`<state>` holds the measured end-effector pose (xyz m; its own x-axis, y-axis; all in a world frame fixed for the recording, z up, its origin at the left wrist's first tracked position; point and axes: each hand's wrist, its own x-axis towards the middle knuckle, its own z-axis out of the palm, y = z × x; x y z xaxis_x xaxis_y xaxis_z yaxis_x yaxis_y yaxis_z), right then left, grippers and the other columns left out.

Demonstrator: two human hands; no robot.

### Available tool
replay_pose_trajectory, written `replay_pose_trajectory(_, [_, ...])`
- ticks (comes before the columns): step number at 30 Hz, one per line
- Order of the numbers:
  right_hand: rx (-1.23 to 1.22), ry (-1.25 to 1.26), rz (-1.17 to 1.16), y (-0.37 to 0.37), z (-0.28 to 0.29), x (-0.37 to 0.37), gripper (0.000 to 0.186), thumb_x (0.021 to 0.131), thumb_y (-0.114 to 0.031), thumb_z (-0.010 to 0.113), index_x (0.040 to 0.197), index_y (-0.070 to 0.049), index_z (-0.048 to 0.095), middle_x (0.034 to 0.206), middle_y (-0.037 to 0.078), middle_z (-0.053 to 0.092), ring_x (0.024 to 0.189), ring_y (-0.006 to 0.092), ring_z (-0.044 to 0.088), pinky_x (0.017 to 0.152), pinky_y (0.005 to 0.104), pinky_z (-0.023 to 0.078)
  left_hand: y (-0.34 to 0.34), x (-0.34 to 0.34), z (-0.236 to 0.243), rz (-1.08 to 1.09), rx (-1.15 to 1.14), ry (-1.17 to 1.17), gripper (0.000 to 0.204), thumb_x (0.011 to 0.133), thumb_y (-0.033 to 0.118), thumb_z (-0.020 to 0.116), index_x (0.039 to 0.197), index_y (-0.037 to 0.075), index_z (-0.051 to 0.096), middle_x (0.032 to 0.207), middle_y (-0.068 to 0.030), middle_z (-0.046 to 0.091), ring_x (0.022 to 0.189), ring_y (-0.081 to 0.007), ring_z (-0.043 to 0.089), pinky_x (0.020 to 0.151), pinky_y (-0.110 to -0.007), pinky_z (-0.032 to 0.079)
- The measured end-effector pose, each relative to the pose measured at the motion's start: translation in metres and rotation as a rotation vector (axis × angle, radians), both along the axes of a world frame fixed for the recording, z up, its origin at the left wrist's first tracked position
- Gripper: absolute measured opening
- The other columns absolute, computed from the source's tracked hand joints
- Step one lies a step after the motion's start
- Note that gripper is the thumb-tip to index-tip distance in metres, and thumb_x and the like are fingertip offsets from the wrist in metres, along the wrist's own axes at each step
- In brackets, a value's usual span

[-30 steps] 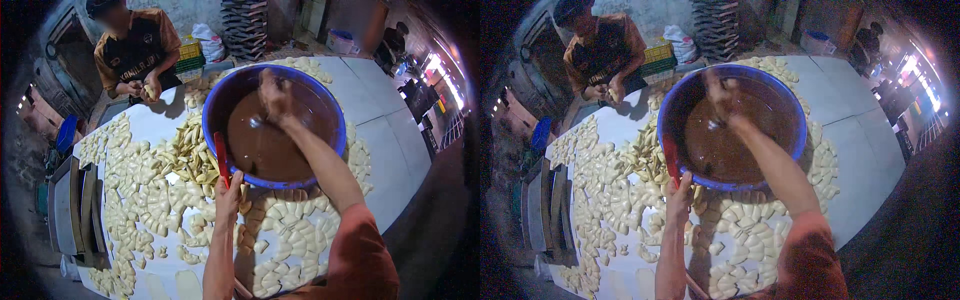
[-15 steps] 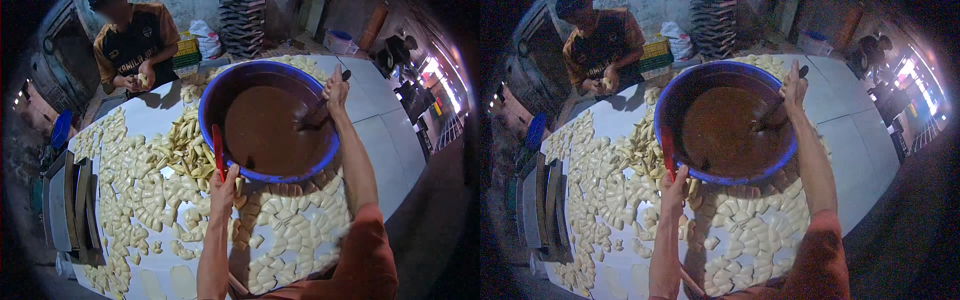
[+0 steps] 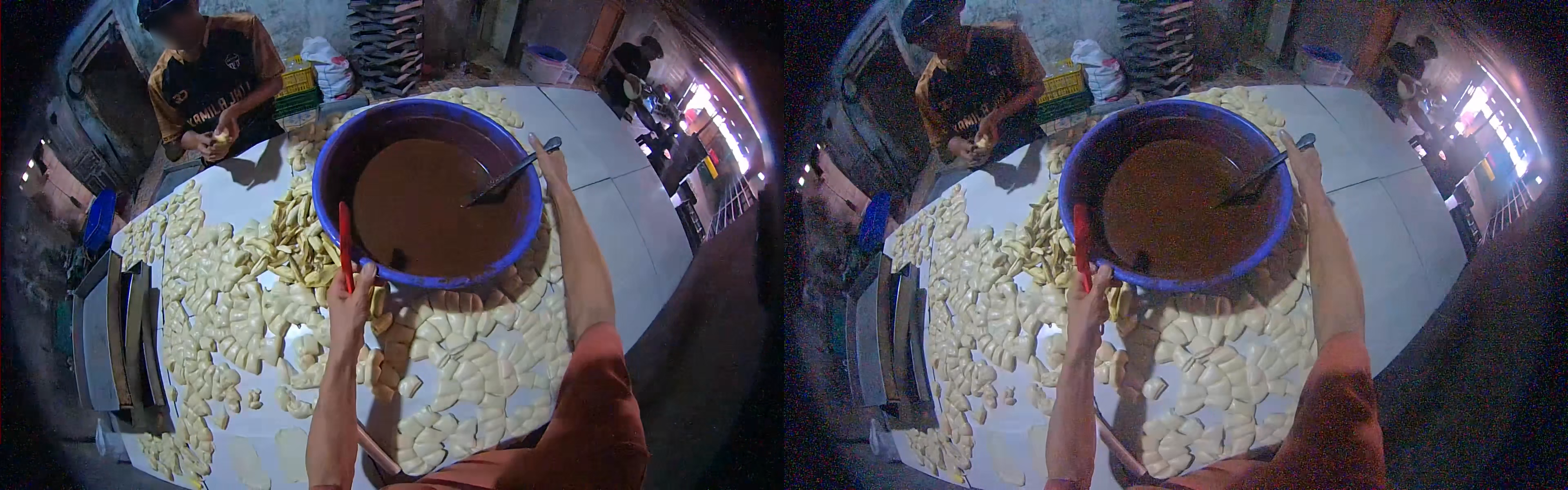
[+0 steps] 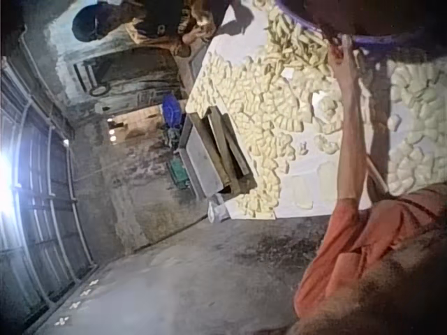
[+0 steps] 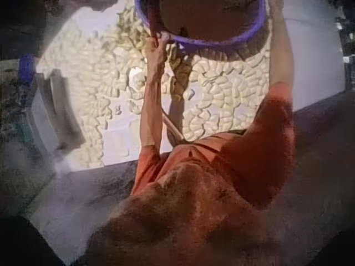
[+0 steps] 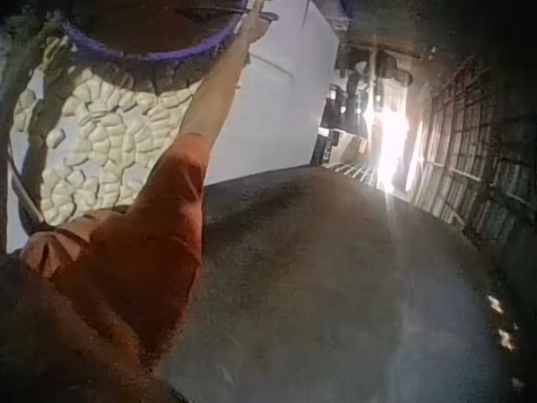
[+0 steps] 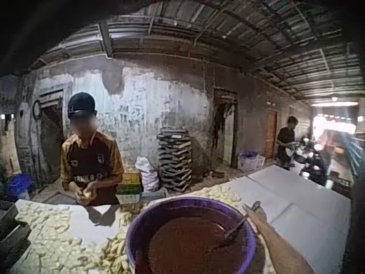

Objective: The person stirs a dark liquid in a blue bowl using a spatula, spreads the liquid onto pieces of dough by hand, and rolls the dough pieces into cylindrical shapes on a table.

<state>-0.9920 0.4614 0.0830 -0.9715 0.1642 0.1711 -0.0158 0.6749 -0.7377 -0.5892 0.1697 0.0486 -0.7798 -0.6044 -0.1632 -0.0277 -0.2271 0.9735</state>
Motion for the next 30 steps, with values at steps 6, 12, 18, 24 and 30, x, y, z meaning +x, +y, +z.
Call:
replay_pose_trajectory(6, [-0.157,-0.046,0.073,0.003,-0.016,-0.018,0.071,0.08,-0.066,0.074,0.102,0.001,0.074,0.085,0.008,0.065,0.074,0.0184,0.058,0.062,0.0366,0.044,0.013,0.015,0.021,0.027,0.075,-0.1,0.035,0.095,0.035,0.072,0.115,0.011,0.057,0.082,-0.0015,0.067,0.042,-0.0009,0.035,0.038,-0.021,0.025])
replay_pose_trajectory(12, [-0.229,-0.037,0.124,-0.009,-0.021,-0.017,0.062,0.087,-0.054,0.074,0.11,0.004,0.073,0.096,0.012,0.07,0.085,0.0206,0.064,0.076,0.0387,0.051,0.007,0.031,0.023,0.036,0.115,-0.071,0.032,0.093,0.03,0.077,0.112,0.014,0.057,0.078,-0.001,0.067,0.043,-0.0007,0.035,0.039,-0.021,0.024])
replay_pose_trajectory(18, [-0.21,0.0,0.157,0.007,-0.034,-0.058,0.071,0.087,-0.055,0.073,0.117,0.009,0.069,0.109,0.019,0.07,0.093,0.0245,0.066,0.082,0.0385,0.053,0.011,0.036,0.01,0.035,0.164,-0.055,0.026,0.094,0.025,0.075,0.11,0.013,0.059,0.078,-0.0022,0.068,0.043,-0.0005,0.036,0.038,-0.022,0.023])
replay_pose_trajectory(24, [-0.232,-0.077,0.086,-0.006,-0.024,-0.032,0.07,0.085,-0.059,0.074,0.107,0.007,0.071,0.104,0.016,0.07,0.089,0.0238,0.065,0.078,0.0407,0.052,0.005,0.041,0.004,0.071,0.141,-0.053,0.026,0.094,0.025,0.075,0.111,0.014,0.059,0.078,-0.0024,0.069,0.043,-0.0005,0.035,0.038,-0.021,0.024])
replay_pose_trajectory(30, [0.027,0.106,0.122,-0.012,-0.003,-0.021,0.07,0.081,-0.068,0.07,0.09,0.002,0.075,0.083,0.018,0.072,0.083,0.0284,0.07,0.075,0.0436,0.051,0.006,0.046,0.004,0.075,0.15,-0.057,0.024,0.095,0.026,0.074,0.11,0.014,0.059,0.077,-0.0005,0.067,0.043,-0.0006,0.036,0.038,-0.02,0.025])
